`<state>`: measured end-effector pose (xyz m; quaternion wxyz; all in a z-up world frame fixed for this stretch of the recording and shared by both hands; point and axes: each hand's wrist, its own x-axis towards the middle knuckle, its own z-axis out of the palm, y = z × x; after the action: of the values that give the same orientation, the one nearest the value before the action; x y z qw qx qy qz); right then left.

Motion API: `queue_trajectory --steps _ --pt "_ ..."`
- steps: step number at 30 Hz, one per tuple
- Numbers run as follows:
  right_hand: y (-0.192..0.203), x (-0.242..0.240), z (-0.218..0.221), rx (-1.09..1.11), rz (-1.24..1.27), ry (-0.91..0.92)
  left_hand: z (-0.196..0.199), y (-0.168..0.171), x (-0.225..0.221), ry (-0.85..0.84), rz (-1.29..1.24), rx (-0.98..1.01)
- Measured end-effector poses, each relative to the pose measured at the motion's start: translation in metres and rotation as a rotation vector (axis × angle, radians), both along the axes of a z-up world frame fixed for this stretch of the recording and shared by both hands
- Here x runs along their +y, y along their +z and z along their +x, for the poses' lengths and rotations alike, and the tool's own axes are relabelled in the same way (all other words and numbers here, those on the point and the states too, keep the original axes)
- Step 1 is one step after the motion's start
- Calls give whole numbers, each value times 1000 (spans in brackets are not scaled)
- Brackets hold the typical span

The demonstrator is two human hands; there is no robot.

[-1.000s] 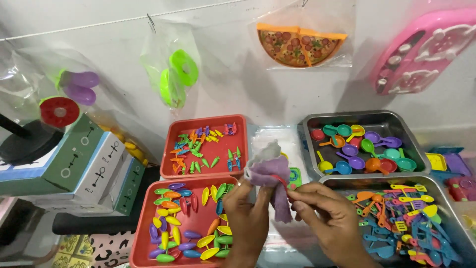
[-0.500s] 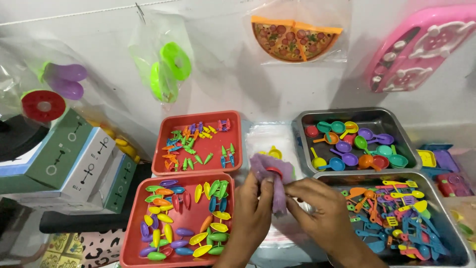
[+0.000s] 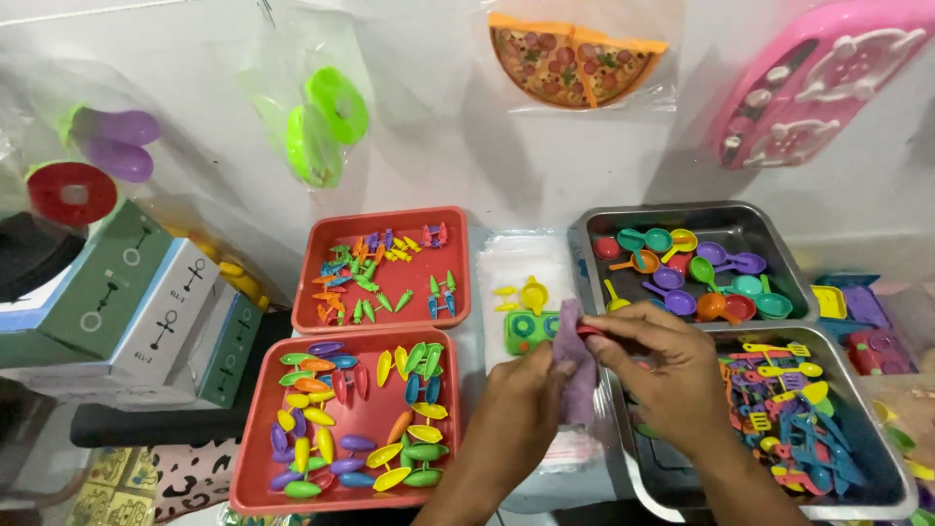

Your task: Assembling small plastic toy utensils into a plastic holder to create a set.

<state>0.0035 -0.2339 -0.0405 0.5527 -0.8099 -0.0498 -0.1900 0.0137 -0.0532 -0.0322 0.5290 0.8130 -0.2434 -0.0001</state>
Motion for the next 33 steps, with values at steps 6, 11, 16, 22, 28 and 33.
queue_trajectory --steps 6,11,16,22,28,33 --pt "-2 1 2 115 153 51 -1 0 0 149 -4 -174" --pt "-13 2 1 65 233 36 4 5 8 2 -89 -33" --pt "-23 -1 -2 75 324 -148 7 -9 7 -46 -194 -18" --pt "-3 12 -7 -64 -53 -165 7 -18 1 54 -220 -71" --pt "-4 9 -2 -55 -27 1 8 -16 0 293 -167 -101" --pt "-15 16 -3 118 123 -22 15 -16 2 328 -669 392"
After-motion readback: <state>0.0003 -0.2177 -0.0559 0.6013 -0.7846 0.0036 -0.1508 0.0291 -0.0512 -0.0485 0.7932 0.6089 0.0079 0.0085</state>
